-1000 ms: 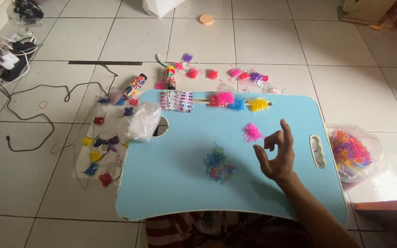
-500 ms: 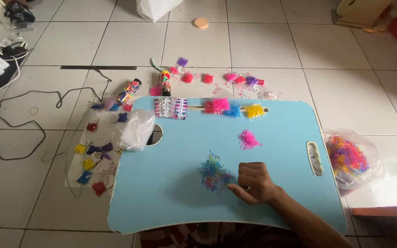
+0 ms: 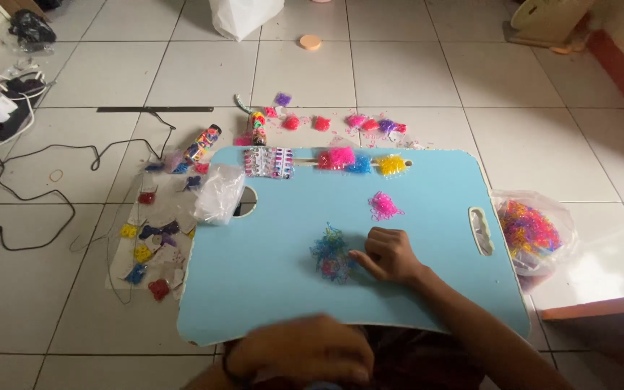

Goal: Sorting small, colorful rubber bands from a mixed pile into separate color groups on a small table.

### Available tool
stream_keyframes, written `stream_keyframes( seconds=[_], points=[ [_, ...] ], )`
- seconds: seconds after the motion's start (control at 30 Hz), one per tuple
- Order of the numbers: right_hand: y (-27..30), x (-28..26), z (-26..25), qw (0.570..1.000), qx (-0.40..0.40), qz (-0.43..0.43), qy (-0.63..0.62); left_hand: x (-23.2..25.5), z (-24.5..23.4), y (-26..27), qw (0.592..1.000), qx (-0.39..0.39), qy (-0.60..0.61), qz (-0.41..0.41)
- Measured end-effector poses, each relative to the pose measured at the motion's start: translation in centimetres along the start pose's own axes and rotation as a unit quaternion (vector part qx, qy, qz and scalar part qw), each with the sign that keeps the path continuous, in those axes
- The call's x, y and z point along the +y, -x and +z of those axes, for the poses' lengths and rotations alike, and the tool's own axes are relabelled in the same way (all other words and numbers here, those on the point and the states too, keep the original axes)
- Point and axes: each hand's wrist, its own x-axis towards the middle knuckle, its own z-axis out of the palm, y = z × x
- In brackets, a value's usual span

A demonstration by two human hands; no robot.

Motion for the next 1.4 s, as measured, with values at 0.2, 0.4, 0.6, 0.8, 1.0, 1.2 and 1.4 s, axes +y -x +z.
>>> stream_keyframes(
  seconds=[0.2,0.4,0.6,0.8,1.0,1.2,1.4],
  points=[
    [1.4,-0.1,0.0,0.994,0.068,0.061,0.052,-13.2,-8.0,-7.4,0.941,0.336,-0.046,0.017],
    [0.3,-7.6,-1.0,0.938,-0.113,0.326,0.023,-19.2,-11.0,-8.5,0.874,0.483,-0.033,-0.038],
    [-0.9,-7.4,2.2,0.950,-0.167,0.242,0.105,-18.8,-10.7,-7.8,0.878,0.474,0.026,-0.054],
    [-2.7,-5.4,4.5,0.972,-0.183,0.144,0.036,-18.5,-10.7,-7.8,0.881,0.468,0.048,-0.041],
    [-2.8,-6.1,3.4,0.992,-0.107,0.045,0.043,-18.7,-10.8,-7.7,0.887,0.459,0.035,-0.022],
    [-1.2,-8.6,0.3,0.953,-0.180,0.231,0.081,-18.2,-10.4,-7.8,0.884,0.464,0.057,-0.010],
    [-1.9,-8.2,4.1,0.921,-0.232,0.277,0.144,-18.5,-10.7,-8.2,0.881,0.467,0.068,-0.010]
  ],
)
